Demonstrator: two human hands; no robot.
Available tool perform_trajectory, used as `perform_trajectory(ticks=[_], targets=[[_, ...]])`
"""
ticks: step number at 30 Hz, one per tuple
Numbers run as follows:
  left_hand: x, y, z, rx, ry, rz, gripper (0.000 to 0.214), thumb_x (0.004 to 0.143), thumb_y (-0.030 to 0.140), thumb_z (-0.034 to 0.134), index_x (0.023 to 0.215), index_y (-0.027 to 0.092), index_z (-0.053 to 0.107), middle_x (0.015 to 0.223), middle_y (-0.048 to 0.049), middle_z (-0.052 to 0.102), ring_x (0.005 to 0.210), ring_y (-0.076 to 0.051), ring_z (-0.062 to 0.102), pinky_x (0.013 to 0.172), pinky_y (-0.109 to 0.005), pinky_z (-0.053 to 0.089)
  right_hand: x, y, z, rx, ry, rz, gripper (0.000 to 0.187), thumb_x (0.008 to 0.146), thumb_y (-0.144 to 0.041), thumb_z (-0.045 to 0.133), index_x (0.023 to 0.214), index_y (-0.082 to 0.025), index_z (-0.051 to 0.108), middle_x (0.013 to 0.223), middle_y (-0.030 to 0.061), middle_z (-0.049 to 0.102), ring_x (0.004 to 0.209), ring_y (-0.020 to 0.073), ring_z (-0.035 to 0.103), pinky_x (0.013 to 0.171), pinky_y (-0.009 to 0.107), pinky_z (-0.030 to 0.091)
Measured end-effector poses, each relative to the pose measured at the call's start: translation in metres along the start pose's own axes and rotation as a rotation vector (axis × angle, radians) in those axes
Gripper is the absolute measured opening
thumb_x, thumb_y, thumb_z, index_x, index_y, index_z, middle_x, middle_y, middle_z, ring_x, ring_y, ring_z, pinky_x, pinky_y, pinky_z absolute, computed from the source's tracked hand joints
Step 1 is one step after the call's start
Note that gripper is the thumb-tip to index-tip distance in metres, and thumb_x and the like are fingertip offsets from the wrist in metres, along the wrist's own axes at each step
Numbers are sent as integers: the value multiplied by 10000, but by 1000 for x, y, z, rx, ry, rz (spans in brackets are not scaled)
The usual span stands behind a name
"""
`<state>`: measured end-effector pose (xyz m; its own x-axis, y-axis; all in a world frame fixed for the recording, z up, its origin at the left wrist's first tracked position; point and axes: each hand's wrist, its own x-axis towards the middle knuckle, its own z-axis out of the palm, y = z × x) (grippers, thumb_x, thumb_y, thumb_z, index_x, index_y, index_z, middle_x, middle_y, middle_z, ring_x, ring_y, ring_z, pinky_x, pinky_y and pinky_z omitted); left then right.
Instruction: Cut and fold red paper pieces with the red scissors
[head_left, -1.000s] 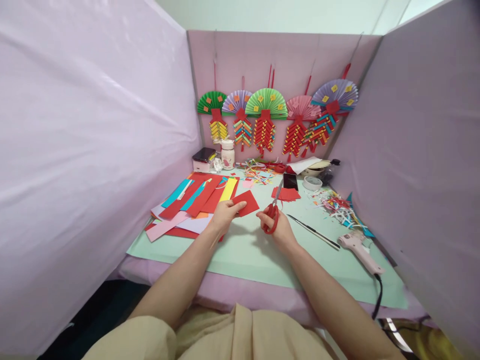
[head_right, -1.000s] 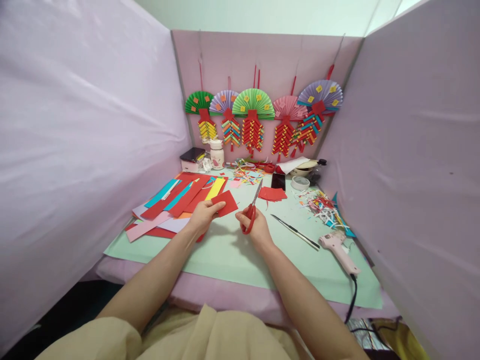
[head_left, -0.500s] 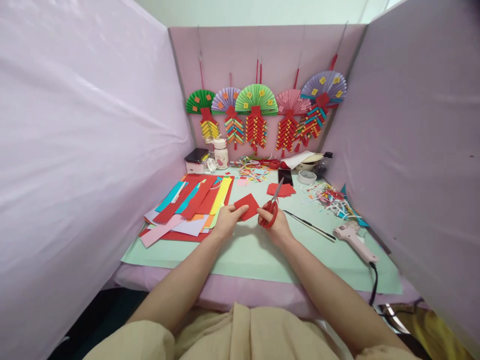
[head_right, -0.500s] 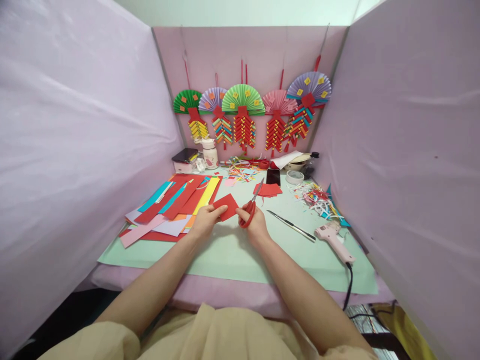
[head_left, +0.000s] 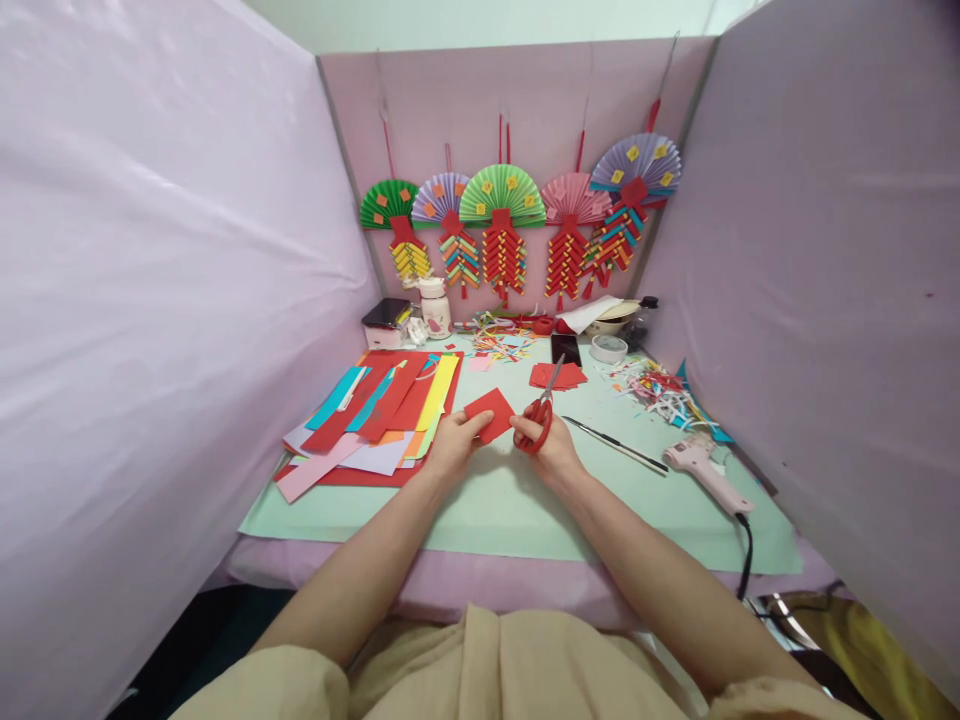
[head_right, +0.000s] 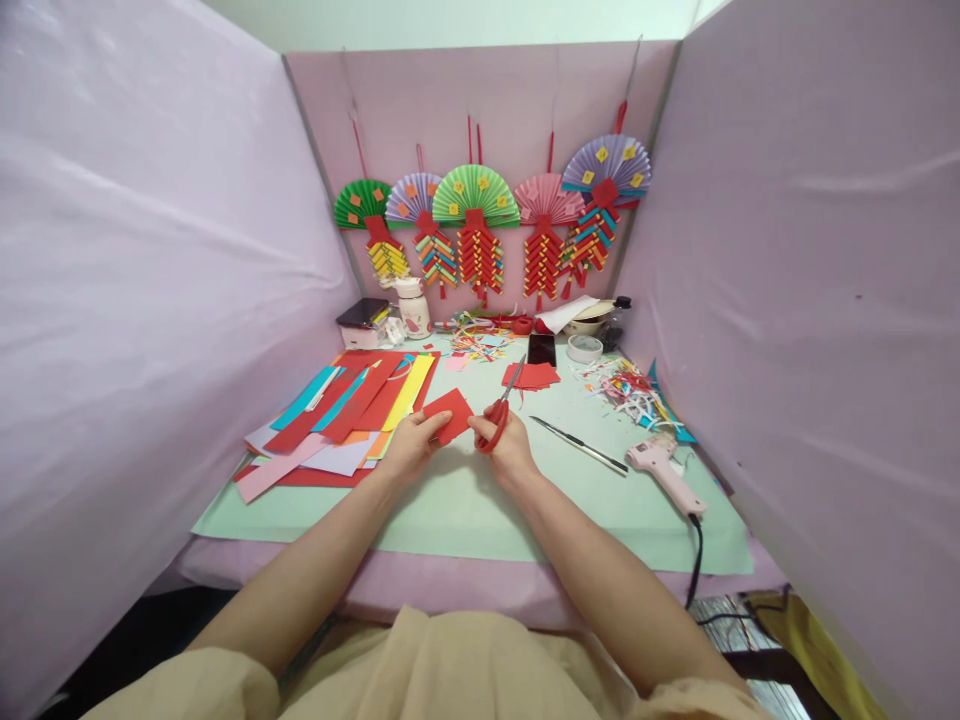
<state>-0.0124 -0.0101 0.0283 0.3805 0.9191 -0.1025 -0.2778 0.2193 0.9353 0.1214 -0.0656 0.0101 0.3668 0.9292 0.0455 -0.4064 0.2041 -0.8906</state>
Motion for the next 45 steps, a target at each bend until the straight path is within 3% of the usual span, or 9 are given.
perform_trajectory(ticks=[3, 7, 17, 24, 32, 45], targets=[[-3, 0, 4, -66, -51, -64, 353, 607, 329, 814, 893, 157, 700, 947, -73, 712, 767, -151, 657, 658, -251, 531, -1, -1, 1, 16, 22, -22, 344, 625, -298, 759, 774, -211, 461, 517, -67, 503, 484, 107, 441, 490, 252, 340], [-7, -2, 8, -70, -114, -89, 352, 612, 342, 817, 874, 140, 696, 884, -72, 704, 684, -126, 635, 607, -235, 524, -2, -3, 4, 7, 39, -33, 351, 616, -293, 764, 772, -208, 460, 496, -75, 496, 463, 98, 419, 479, 248, 328], [-8, -6, 7, 55, -41, 12, 347, 601, 368, 816, 799, 108, 699, 770, -67, 690, 668, -129, 621, 687, -273, 535, -8, -10, 11, -134, 13, -23, 402, 608, -391, 768, 771, -215, 446, 502, -75, 493, 456, 107, 422, 463, 251, 333], [0, 10, -6, 21, 61, 66, 371, 566, 349, 835, 794, 97, 687, 760, -70, 690, 656, -128, 628, 709, -285, 545, -11, -17, 3, -447, -129, 48, 417, 723, -596, 635, 756, -202, 502, 530, -59, 463, 471, 101, 409, 459, 237, 311], [6, 26, -21, 47, 166, 123, 308, 578, 327, 828, 651, 93, 641, 641, -70, 667, 594, -133, 630, 679, -293, 560, -21, -12, 5, -619, -341, 137, 455, 775, -636, 561, 709, -191, 488, 581, -34, 490, 489, 98, 416, 451, 230, 308], [4, 30, -21, 87, 139, 108, 325, 570, 324, 835, 698, 88, 651, 652, -62, 665, 609, -148, 642, 673, -301, 567, -26, -6, 10, -569, -367, 199, 448, 776, -642, 549, 751, -196, 516, 573, -36, 490, 451, 94, 389, 409, 225, 284]])
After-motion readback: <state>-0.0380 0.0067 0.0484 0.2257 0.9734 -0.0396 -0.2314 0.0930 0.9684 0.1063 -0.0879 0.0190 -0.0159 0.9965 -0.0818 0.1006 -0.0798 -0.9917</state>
